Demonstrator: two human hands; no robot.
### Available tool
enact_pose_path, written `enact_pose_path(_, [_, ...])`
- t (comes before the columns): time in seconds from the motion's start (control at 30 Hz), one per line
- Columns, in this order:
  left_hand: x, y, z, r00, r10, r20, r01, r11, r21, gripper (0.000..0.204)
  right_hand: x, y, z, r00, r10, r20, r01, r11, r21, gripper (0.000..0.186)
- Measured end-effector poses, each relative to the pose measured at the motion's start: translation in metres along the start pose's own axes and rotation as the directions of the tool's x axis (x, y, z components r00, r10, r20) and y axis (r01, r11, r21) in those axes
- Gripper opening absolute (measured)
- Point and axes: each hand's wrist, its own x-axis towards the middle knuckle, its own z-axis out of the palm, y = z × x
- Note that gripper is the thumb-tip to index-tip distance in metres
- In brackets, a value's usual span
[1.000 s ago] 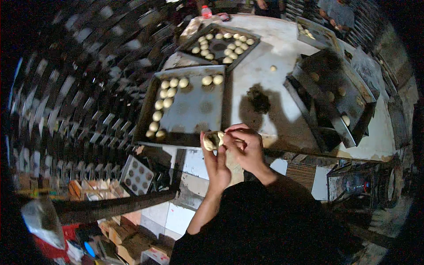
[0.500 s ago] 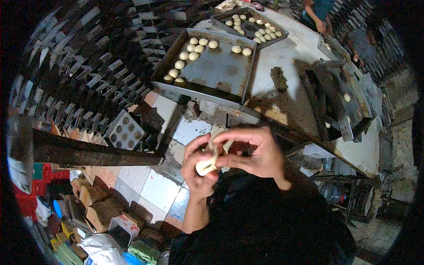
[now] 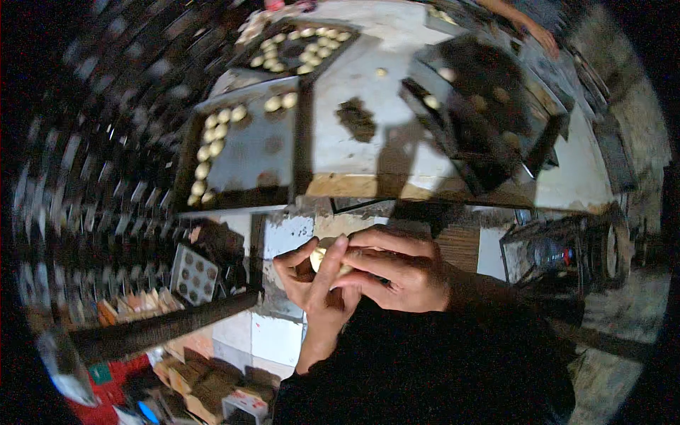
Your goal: Filling and shaping dough balls into buns and placing them on baking trays.
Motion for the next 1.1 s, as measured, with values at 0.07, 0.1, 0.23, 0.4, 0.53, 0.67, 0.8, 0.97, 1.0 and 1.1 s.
enact_pose_path(0.07, [0.026,0.020,0.042,0.999,-0.040,-0.005,0.038,0.978,-0.203,0.071,-0.007,0.017,-0.038,0.995,-0.008,-0.096,0.000,0.996,-0.086,0.026])
enact_pose_path(0.1, [0.026,0.032,0.071,0.970,-0.239,-0.048,0.176,0.822,-0.542,0.079,-0.012,0.030,-0.057,0.995,-0.025,-0.100,0.020,0.998,-0.053,0.024])
enact_pose_path(0.23, [0.054,0.065,0.139,0.958,-0.144,0.247,0.279,0.285,-0.917,0.048,-0.025,0.064,-0.147,0.947,0.263,-0.187,-0.253,0.965,0.075,0.027])
enact_pose_path(0.4, [0.105,0.100,0.202,0.971,0.090,0.220,0.115,0.632,-0.766,0.040,-0.052,0.103,-0.210,0.940,0.303,-0.154,-0.275,0.945,0.179,0.035])
enact_pose_path(0.53, [0.119,0.128,0.245,0.980,-0.151,0.130,0.195,0.587,-0.786,0.068,-0.062,0.115,-0.213,0.901,0.170,-0.398,-0.169,0.985,0.038,0.028])
enact_pose_path(0.67, [0.143,0.163,0.263,0.961,-0.251,0.114,0.224,0.470,-0.854,0.104,-0.079,0.140,-0.235,0.937,-0.073,-0.341,0.029,0.991,-0.133,0.027])
enact_pose_path(0.8, [0.172,0.143,0.277,0.808,0.318,0.497,0.258,0.566,-0.783,0.085,-0.089,0.152,-0.222,0.810,0.302,-0.503,-0.038,0.883,0.468,0.029])
enact_pose_path(0.97, [0.154,0.144,0.290,0.845,-0.246,0.474,0.449,0.809,-0.380,0.028,-0.100,0.166,-0.257,0.812,0.582,0.039,-0.572,0.781,0.250,0.027])
enact_pose_path(1.0, [0.163,0.146,0.291,0.748,-0.343,0.568,0.467,0.880,-0.085,0.026,-0.096,0.175,-0.252,0.879,0.455,-0.140,-0.402,0.868,0.291,0.029])
enact_pose_path(1.1, [0.123,0.107,0.327,0.743,-0.127,0.657,0.417,0.855,-0.307,0.020,-0.084,0.180,-0.246,0.863,0.190,-0.468,-0.059,0.958,0.281,0.034])
